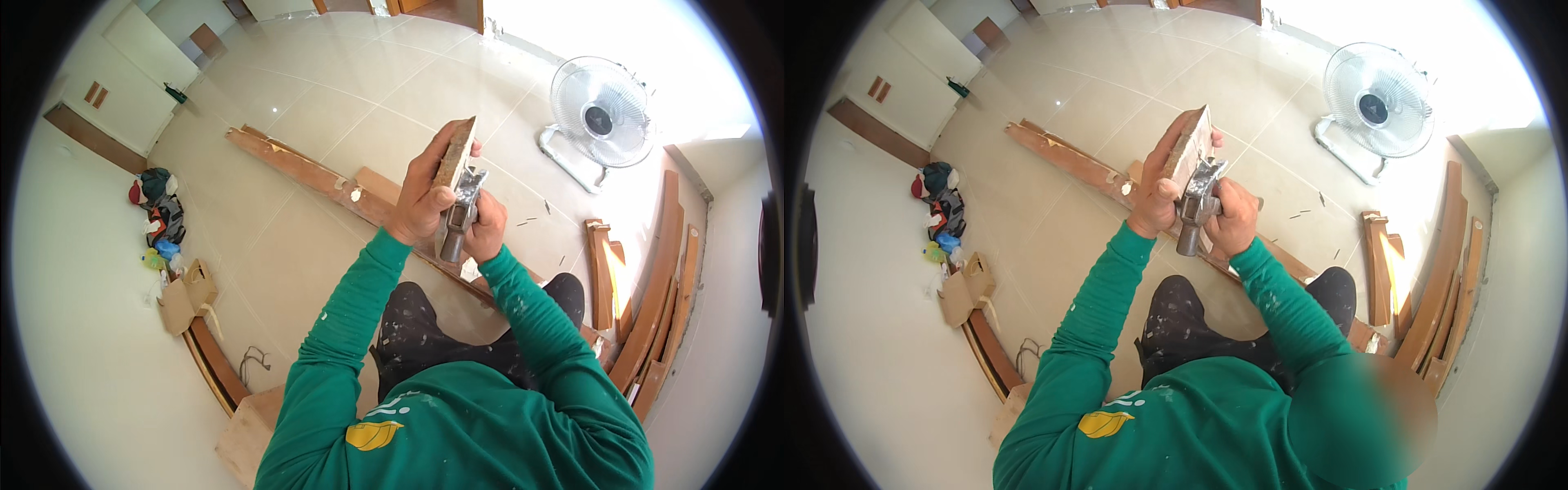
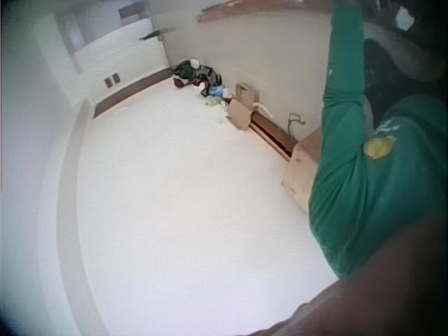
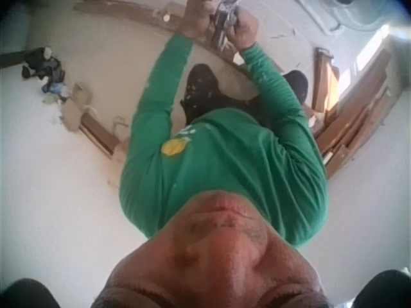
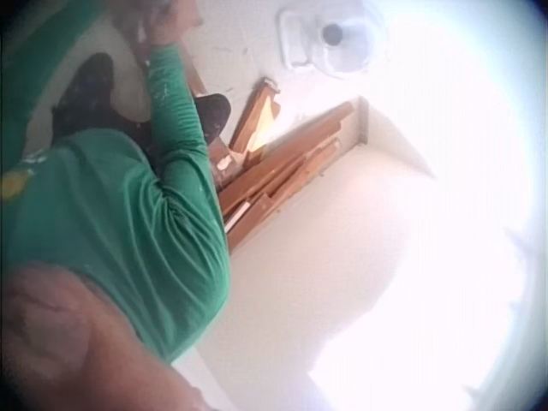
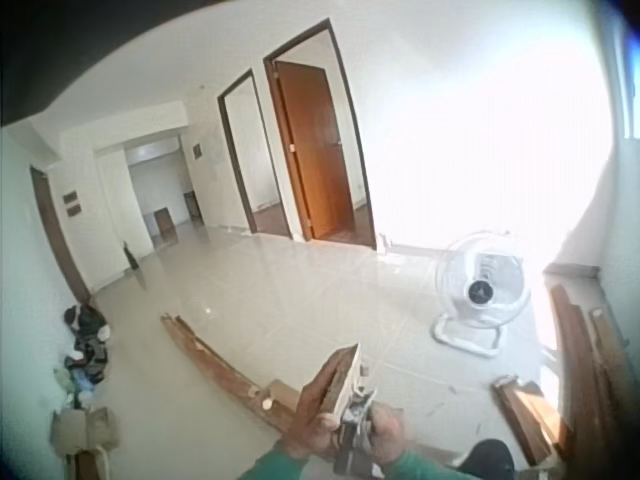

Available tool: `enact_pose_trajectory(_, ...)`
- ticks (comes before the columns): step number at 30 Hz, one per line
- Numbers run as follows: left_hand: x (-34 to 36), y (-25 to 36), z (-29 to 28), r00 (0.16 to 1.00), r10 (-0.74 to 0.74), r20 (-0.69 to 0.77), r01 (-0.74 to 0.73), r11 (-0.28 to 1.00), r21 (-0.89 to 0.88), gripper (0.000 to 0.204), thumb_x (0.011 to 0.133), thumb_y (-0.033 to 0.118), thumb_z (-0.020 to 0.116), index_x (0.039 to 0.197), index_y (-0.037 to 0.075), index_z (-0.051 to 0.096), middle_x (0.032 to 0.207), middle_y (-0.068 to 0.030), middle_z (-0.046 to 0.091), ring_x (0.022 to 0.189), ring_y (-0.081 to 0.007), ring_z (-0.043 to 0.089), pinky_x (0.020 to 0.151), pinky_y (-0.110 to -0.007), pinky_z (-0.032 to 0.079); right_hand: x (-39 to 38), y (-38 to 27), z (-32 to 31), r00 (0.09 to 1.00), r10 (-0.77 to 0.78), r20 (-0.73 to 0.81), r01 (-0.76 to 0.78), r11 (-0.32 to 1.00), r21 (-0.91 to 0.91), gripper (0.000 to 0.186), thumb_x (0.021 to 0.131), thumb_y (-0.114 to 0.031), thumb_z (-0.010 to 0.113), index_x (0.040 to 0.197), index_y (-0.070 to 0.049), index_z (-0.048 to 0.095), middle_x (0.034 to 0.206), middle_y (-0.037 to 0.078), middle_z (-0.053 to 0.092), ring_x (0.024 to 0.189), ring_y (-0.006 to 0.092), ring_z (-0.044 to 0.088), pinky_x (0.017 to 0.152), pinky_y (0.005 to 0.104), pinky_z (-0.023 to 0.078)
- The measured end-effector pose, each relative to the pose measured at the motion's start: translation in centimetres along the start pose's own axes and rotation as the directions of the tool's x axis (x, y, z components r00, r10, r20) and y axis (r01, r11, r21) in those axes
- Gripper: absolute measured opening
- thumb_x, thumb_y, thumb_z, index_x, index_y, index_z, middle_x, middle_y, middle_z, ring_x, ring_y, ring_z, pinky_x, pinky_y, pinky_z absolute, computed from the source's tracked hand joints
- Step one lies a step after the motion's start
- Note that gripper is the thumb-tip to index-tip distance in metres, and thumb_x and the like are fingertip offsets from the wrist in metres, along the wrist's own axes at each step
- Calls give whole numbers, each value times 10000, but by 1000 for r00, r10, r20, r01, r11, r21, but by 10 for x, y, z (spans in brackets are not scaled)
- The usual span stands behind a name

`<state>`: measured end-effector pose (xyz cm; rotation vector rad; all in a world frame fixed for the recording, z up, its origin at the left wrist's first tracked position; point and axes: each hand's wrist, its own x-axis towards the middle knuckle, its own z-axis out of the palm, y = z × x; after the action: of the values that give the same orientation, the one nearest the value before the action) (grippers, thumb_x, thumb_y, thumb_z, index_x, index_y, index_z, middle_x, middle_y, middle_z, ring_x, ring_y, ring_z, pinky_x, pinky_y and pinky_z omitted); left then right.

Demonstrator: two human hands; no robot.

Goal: The person is repairing wooden planks by removing nails and applying adhesive. They use a hammer to extract nails and apply a white substance to the wood surfaces.

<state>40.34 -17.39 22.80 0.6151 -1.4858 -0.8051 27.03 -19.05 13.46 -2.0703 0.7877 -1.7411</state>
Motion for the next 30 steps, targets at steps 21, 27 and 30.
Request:
enact_pose_trajectory(21,-18,20,25,975,-22,219,27,1000,-17,1206,827,853,630,1567,-69,392,1328,-149,624,1249,-219,595,1099,-358,451,255,-156,-116,-287,552,783,585,748,-313,215,846,-240,708,858,-27,733,686,150,663,676,317,640,673,458,516)
enact_pose_trajectory(27,-25,14,7,992,41,116,-29,994,-102,1135,851,821,636,1565,-32,408,1215,-109,639,1128,-196,601,1026,-349,474,258,-165,-95,-204,605,770,566,714,-411,243,879,-266,732,911,-26,754,663,109,646,643,271,612,638,440,493)
enact_pose_trajectory(30,-30,18,-7,994,34,109,-27,998,-64,1164,840,850,615,1562,-39,408,1236,-121,630,1145,-197,594,1030,-352,473,229,-161,-108,87,326,941,684,667,-294,120,822,-191,716,845,-85,768,690,130,688,679,352,686,653,472,548)
